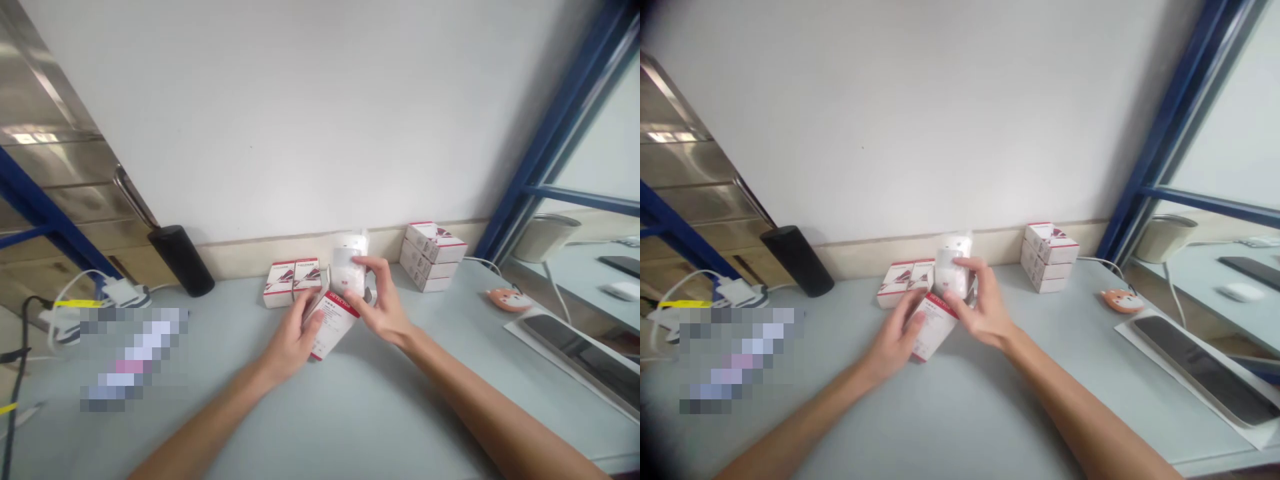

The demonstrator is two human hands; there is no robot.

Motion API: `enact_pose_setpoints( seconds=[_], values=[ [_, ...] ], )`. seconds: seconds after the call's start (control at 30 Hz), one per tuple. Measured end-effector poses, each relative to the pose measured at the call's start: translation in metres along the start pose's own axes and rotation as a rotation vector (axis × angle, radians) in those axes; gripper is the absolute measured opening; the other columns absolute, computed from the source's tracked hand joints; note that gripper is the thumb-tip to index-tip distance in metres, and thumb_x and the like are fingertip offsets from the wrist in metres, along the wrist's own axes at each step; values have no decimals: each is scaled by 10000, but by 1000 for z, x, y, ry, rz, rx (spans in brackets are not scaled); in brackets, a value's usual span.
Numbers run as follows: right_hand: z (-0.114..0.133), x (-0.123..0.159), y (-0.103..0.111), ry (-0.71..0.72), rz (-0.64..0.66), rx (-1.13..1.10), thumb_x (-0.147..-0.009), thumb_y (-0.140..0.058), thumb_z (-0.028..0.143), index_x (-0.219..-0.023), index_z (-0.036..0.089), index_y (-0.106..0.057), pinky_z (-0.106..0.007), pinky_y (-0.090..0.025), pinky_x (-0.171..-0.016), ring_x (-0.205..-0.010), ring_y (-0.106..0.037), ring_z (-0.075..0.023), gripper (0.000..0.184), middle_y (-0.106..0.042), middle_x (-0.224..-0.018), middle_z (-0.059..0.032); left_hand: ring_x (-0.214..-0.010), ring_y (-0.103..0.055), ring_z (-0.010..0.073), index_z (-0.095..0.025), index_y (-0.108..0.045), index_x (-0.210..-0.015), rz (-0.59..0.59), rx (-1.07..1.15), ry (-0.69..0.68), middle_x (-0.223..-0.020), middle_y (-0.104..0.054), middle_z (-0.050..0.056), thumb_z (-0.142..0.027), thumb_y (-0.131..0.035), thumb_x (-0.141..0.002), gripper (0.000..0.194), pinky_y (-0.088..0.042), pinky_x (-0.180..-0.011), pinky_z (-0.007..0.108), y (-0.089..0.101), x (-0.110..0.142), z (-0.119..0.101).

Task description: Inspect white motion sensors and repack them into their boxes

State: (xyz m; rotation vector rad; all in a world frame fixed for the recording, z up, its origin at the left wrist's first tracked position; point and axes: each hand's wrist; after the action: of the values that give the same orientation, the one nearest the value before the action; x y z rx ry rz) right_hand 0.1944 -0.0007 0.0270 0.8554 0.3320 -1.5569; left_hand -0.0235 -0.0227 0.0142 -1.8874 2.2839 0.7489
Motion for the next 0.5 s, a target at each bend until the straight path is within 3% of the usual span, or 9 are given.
enact_pose_setpoints(
  seconds=[0.17, 0.3, 0.5],
  values=[
    [6, 8, -2, -35, 62, -73, -999, -600, 487, -1302, 334, -530, -447, -519, -943, -1185, -595, -297, 346, -599, -1293, -91, -1295, -612, 305, -261, -533, -1434, 6, 151, 50, -1372, -680, 104, -489, -555, -1042, 454, -510, -1058, 396, -7, 10, 1],
    [19, 2, -3, -110, 27, -117, -1008, -611, 464, -1198, 329, -556, -429, -528, -879, -1139, -621, -292, 239, -645, -1212, -77, -1270, -618, 335, -300, -499, -1459, 14, 229, 103, -1352, -678, 105, -517, -595, -1009, 509, -550, -1004, 429, -7, 11, 2],
    [27, -1, -10, -175, -12, -205, -983, -642, 474, -1163, 329, -521, -406, -507, -760, -887, -609, -252, 261, -657, -1011, -48, -1387, -551, 310, -270, -478, -1471, 13, 78, 0, -1495, -599, 115, -465, -528, -1059, 459, -434, -1159, 442, -3, 9, 6]
  ],
)
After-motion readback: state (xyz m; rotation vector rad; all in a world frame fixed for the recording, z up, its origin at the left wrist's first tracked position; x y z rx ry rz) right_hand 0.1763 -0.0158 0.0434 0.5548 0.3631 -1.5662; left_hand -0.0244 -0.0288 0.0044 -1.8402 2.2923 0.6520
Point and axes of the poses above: each hand's wrist, its own x-axis away from the middle knuckle, its own y-axis out of the back of the hand, z = x × y
